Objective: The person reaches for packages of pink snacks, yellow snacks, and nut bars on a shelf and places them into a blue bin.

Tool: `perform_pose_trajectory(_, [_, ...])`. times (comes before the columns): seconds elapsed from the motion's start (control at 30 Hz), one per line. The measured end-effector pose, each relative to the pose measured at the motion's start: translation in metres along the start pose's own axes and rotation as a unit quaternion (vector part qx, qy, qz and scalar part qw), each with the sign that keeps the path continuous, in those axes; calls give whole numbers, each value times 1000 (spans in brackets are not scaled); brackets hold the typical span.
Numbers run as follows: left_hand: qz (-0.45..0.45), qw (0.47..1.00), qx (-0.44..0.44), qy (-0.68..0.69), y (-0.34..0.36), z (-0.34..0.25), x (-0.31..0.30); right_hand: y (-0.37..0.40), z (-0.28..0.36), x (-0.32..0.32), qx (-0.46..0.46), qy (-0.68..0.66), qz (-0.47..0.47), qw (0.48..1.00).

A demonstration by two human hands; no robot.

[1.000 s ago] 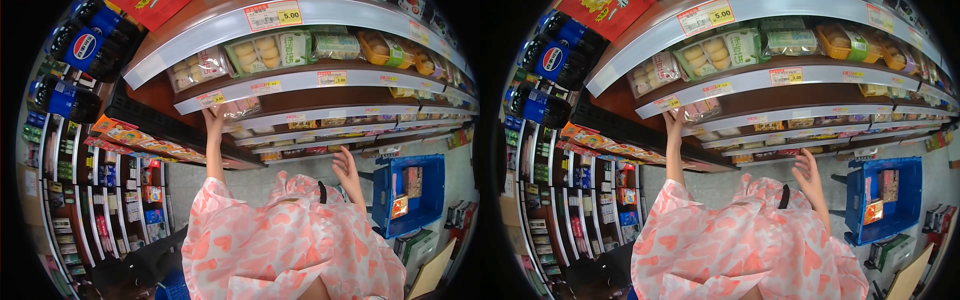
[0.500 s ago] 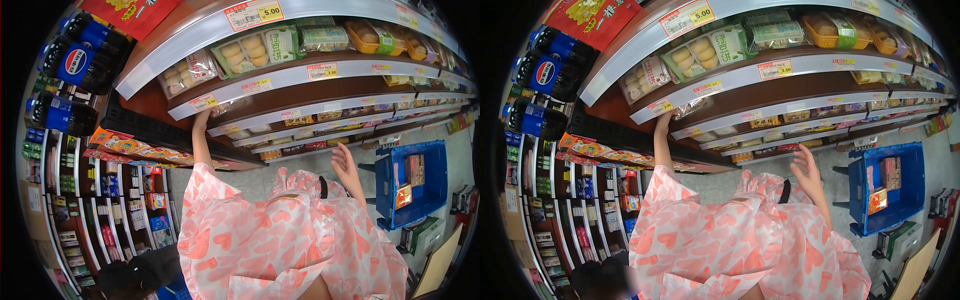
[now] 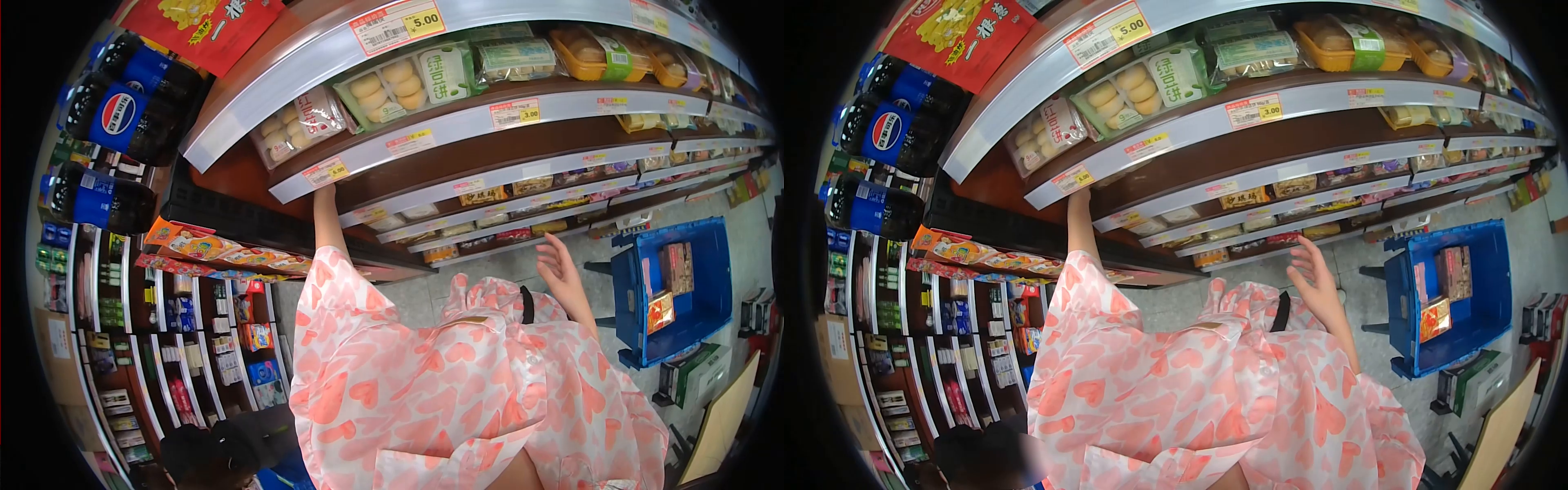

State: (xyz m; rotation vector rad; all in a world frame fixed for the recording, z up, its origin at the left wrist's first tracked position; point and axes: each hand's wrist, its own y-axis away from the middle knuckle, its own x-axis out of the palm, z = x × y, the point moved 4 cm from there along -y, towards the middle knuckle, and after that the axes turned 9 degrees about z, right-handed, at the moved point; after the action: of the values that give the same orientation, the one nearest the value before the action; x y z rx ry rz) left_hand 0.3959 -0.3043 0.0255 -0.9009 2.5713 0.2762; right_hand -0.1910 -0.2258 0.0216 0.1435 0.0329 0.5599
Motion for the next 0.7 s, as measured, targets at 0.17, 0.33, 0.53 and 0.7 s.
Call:
perform_pose_trajectory(0.17, [-11, 999, -1, -37, -4, -2, -2, 3, 2, 1, 3, -7, 7, 1000])
perform_pose_trajectory(0.33, [-16, 997, -1, -78, -5, -2, -3, 7, 2, 1, 6, -23, 9, 1000])
perform_pose_trajectory(0.53, [-20, 989, 3, -149, -8, 4, -6, 12, -5, -4, 9, -22, 2, 1000])
perform_pose_trajectory(0.7, [-11, 970, 17, -244, -22, 18, -8, 20, -5, -7, 19, 5, -8, 1000])
